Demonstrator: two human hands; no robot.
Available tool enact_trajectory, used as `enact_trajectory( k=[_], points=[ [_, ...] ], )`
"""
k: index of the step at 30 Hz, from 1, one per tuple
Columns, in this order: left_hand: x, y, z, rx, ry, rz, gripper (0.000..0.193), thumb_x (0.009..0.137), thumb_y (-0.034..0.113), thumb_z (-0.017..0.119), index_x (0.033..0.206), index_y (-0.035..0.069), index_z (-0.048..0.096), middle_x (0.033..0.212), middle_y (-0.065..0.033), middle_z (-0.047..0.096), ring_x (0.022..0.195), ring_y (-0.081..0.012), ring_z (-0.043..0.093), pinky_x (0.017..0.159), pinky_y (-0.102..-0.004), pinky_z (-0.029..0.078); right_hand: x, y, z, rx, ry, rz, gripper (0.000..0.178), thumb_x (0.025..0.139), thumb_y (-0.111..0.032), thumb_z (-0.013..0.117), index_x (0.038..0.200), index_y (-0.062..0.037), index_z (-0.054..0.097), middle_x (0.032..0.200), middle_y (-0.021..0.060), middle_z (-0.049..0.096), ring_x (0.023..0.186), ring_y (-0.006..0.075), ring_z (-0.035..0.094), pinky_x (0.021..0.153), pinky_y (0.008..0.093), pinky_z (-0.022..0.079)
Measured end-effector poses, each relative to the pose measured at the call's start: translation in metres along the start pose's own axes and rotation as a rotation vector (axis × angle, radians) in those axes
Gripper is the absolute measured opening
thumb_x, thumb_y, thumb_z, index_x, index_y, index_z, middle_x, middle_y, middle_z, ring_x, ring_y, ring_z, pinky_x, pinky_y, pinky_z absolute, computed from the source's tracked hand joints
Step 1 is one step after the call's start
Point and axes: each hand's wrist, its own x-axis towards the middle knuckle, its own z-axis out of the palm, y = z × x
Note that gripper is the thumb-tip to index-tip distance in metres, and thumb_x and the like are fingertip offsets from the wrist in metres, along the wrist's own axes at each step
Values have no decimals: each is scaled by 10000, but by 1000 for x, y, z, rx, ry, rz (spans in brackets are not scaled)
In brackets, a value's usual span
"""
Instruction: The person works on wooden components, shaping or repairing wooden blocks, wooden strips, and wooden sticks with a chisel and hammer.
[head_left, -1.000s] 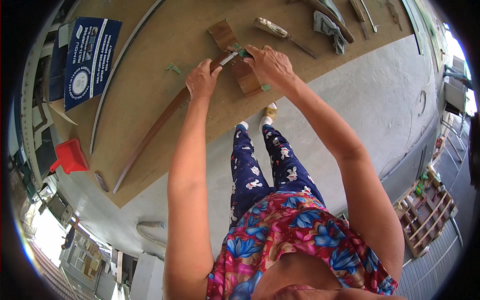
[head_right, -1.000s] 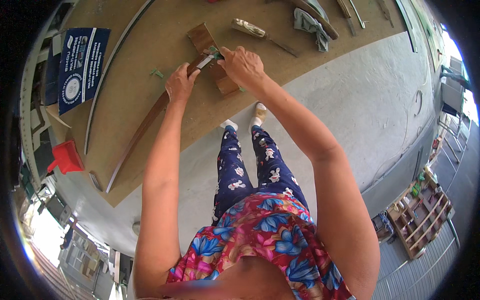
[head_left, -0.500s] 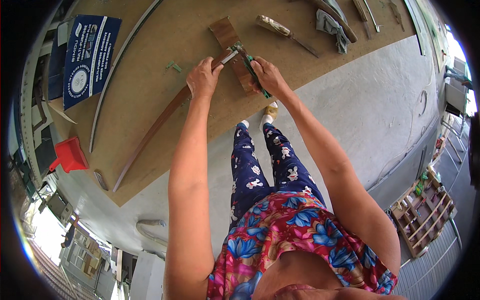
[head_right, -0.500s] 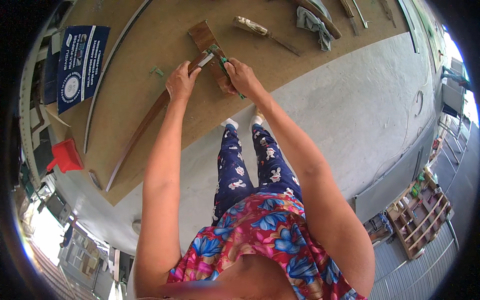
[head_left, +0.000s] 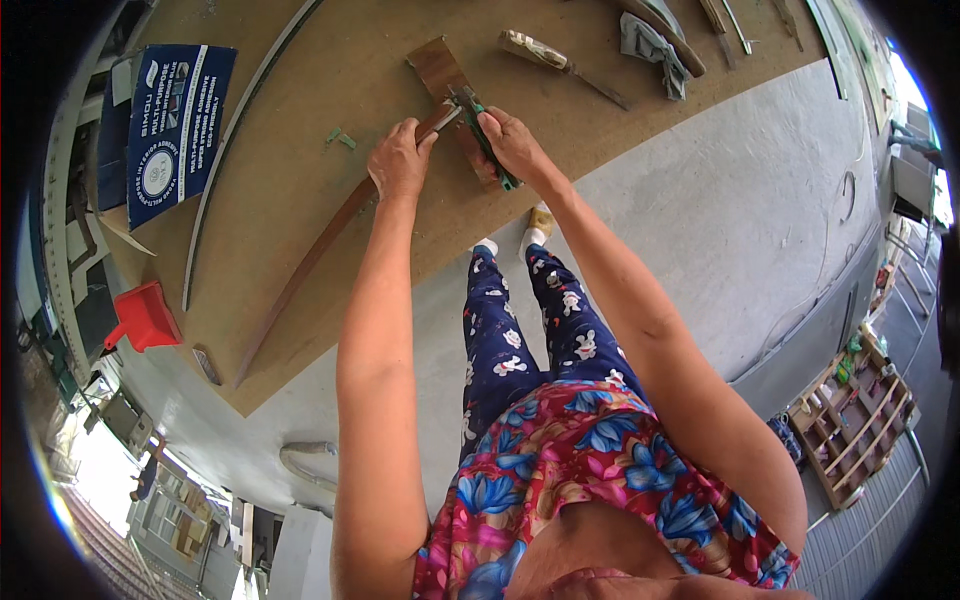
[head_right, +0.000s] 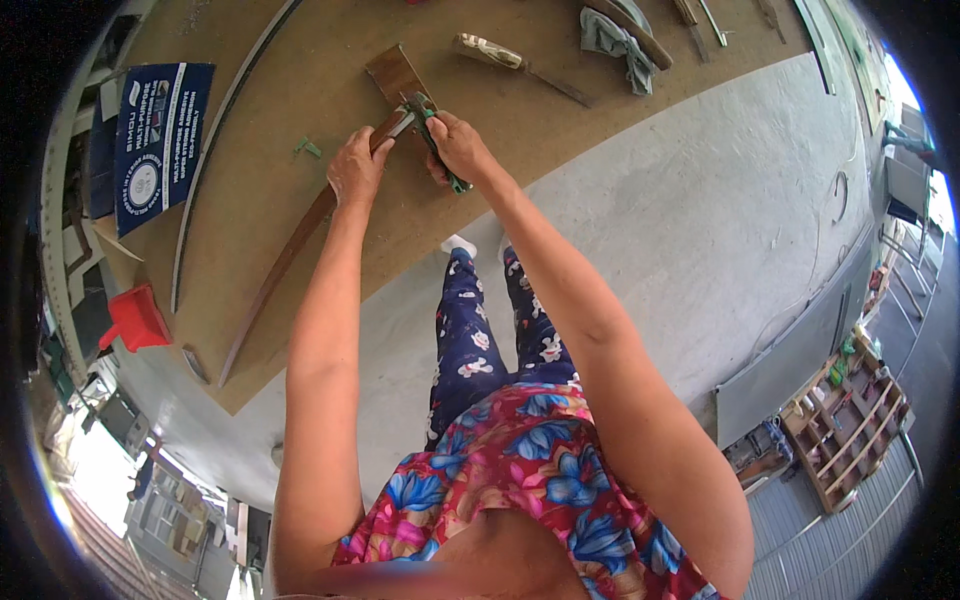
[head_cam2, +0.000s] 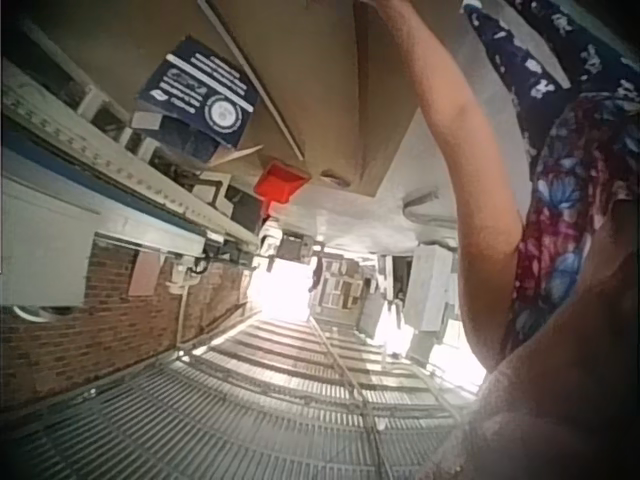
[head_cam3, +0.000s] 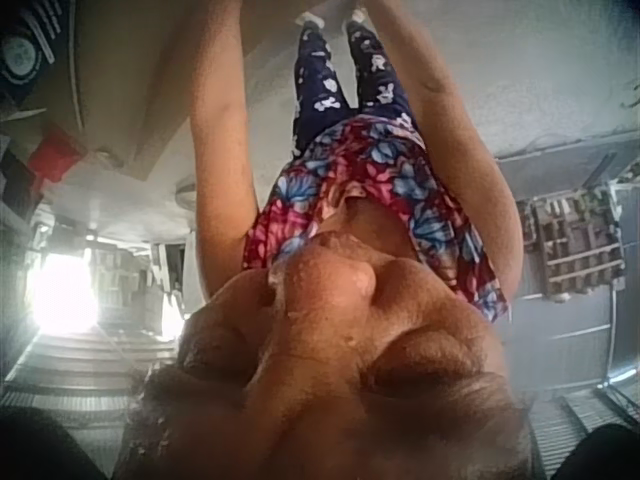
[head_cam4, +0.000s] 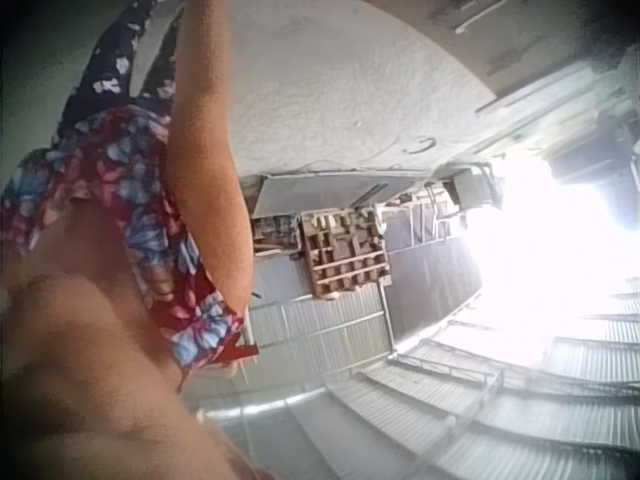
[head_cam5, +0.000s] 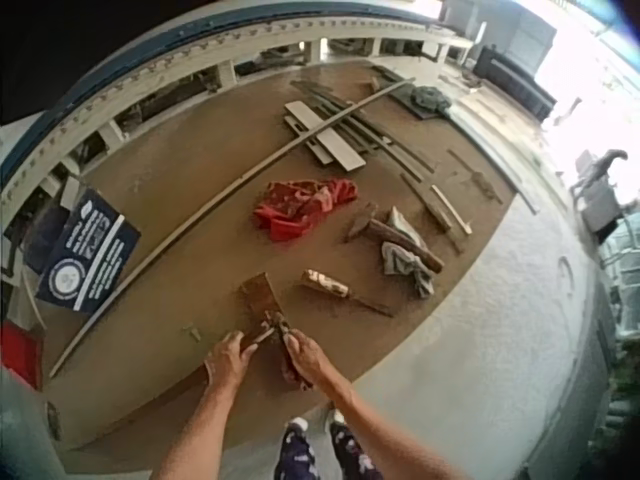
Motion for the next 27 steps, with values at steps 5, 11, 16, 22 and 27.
enact_trajectory(
  k=[5, 11, 16, 22, 27],
  points=[
    [-4, -4, -2, 0, -18, -14, 362, 813, 382, 717, 1056, 130, 625, 983, -59, 680, 867, -285, 667, 705, -413, 544, -25, 1, 11, -164, 92, 9, 291, 1022, -274, 416, 990, -10, 536, 588, 118, 584, 436, 168, 551, 432, 332, 444],
    [-1, -5, -3, -33, 19, 13, 387, 815, 391, 712, 1092, 133, 630, 981, -64, 680, 867, -296, 665, 706, -410, 543, 7, -10, -8, -259, 29, -36, 302, 1020, -277, 415, 964, -6, 537, 613, 126, 601, 450, 179, 563, 440, 334, 450],
    [3, -5, -4, -30, -57, -13, 414, 826, 418, 695, 1105, 119, 630, 1018, -70, 681, 896, -301, 663, 725, -412, 541, 11, -14, -5, -218, -27, -15, 304, 1041, -298, 388, 1014, -33, 533, 599, 36, 559, 480, 107, 541, 424, 286, 443],
    [7, -3, -4, -42, -69, -43, 432, 831, 421, 690, 1133, 119, 623, 1052, -74, 678, 935, -304, 658, 756, -419, 534, 4, -12, 0, -200, 46, 36, 280, 1018, -265, 425, 989, -9, 533, 613, 134, 590, 493, 212, 605, 496, 366, 471],
    [6, -2, -5, -44, -99, -51, 437, 832, 420, 692, 1140, 118, 626, 1060, -75, 678, 946, -298, 656, 770, -416, 534, 1, 1, -1, -242, 57, -65, 279, 1014, -274, 431, 987, -12, 525, 632, 189, 575, 560, 310, 630, 537, 408, 483]
  ],
)
